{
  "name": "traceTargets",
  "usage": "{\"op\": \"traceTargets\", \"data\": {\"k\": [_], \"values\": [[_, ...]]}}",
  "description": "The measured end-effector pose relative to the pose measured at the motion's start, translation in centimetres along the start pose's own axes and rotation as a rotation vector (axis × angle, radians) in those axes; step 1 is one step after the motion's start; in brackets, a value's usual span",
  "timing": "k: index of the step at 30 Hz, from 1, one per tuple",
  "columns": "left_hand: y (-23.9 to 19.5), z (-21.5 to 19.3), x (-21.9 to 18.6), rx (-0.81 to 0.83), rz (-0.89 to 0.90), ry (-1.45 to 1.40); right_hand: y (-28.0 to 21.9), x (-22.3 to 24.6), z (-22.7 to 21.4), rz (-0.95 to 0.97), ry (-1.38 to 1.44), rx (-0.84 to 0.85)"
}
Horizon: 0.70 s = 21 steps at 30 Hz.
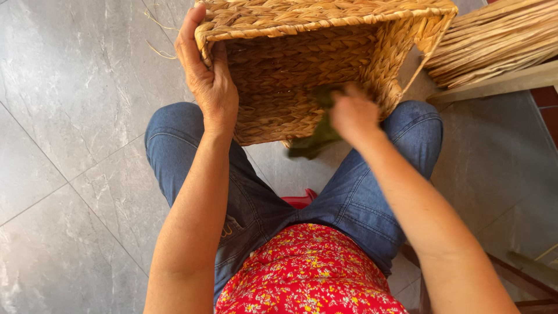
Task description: The person wipes the exterior and interior surfaces of a woven basket using a green cloth. They briefly use scissors to trim a loose strand before continuing to wipe the basket's sides and bottom.
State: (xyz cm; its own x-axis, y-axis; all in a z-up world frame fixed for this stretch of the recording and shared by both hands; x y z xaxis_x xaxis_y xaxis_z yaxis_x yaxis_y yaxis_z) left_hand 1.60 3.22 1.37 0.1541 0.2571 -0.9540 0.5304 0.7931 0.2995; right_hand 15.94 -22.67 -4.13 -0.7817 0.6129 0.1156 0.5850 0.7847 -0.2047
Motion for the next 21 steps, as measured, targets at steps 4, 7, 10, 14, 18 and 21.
{"op": "traceTargets", "data": {"k": [4, 7, 10, 14, 18, 21], "values": [[-0.2, 0.0, 1.2, 0.008, -0.040, -0.040, -1.8, -3.4, -0.7, 0.051, -0.034, -0.159], [-0.4, -0.2, 1.6, 0.030, -0.170, -0.182, -2.1, -3.3, -0.9, 0.020, 0.010, -0.219], [-1.4, -1.5, 0.7, 0.080, -0.085, 0.325, -1.7, -3.6, -1.0, 0.026, 0.098, -0.182], [-3.1, -3.0, 1.6, 0.355, -0.450, 0.499, -1.4, -3.8, -1.4, -0.015, 0.219, -0.187], [-3.0, -3.4, 1.0, 0.308, -0.410, 0.586, -2.0, -2.3, -2.4, -0.157, 0.292, -0.215], [-1.7, -2.9, 0.1, 0.267, -0.345, 0.602, -3.6, -0.4, -3.0, -0.265, 0.098, -0.184]]}}
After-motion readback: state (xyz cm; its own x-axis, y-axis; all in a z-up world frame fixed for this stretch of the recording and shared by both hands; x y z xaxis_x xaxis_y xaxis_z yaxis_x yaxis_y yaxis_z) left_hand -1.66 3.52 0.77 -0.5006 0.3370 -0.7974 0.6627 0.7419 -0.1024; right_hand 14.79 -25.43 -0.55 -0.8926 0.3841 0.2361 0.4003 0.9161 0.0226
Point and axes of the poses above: each hand's wrist, its own y-axis towards the middle knuckle, its own z-axis out of the palm, x = y × z, the point moved 4 cm from there along y, towards the middle knuckle, and after that the axes turned 12 degrees about -z, right-handed, at the moved point
